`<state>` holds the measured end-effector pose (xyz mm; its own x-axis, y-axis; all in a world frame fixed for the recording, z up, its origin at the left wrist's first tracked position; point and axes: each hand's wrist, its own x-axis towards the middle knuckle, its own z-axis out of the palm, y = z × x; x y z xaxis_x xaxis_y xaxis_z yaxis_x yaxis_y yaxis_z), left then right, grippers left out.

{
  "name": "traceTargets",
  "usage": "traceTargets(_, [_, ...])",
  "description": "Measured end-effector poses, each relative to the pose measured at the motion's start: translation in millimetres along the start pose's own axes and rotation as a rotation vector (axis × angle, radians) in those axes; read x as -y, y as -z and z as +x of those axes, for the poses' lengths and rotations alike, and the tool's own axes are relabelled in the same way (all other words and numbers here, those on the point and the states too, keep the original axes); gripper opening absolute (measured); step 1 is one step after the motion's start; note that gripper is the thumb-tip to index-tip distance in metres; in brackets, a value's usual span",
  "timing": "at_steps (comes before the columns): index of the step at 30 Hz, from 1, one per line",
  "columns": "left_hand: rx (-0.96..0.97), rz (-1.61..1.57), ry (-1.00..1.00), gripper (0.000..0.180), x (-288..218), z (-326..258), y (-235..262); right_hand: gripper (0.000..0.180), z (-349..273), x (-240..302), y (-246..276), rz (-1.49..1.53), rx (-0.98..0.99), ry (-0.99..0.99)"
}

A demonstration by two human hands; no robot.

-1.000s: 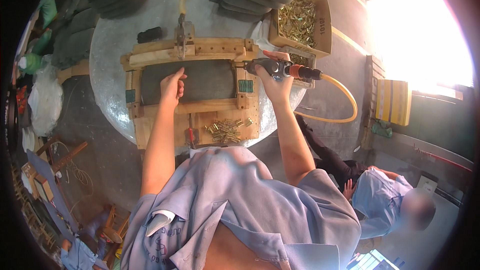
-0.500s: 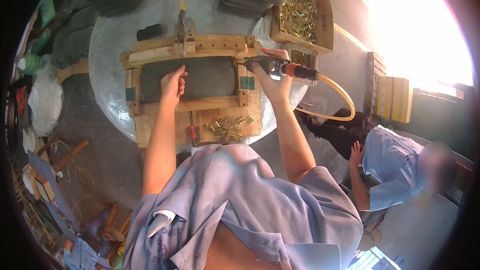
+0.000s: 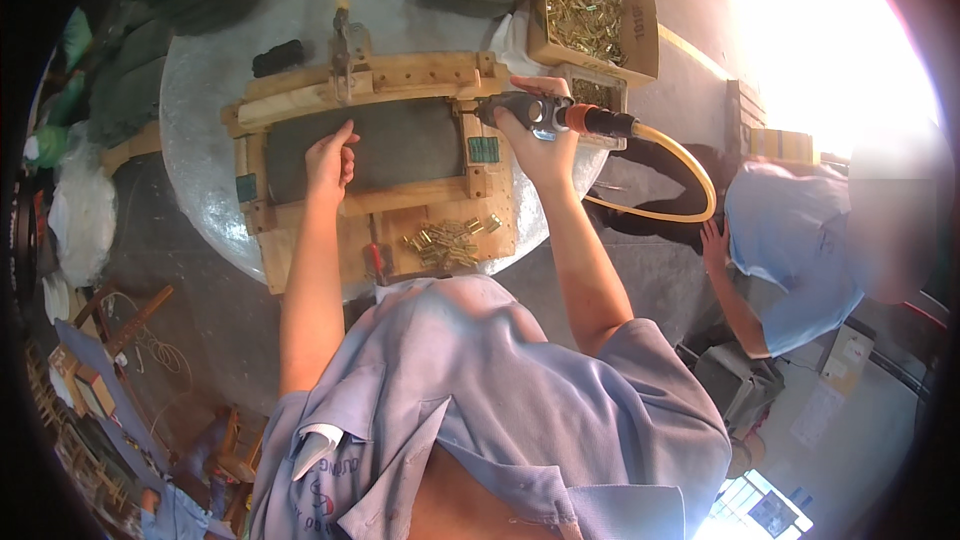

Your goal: The person assembles a chair cushion onto a wooden frame using a pneumatic drill. They secure the cushion with screws, remove it, and repeat the process with another cushion.

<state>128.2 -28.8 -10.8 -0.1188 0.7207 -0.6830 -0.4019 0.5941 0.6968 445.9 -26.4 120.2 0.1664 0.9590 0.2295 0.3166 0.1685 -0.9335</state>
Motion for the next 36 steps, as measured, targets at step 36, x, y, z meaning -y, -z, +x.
traceTargets(36, [-0.015, 0.055, 0.048, 0.032, -2, -2, -1, 0.04, 28, -8, -27, -0.092, 0.137, -0.088])
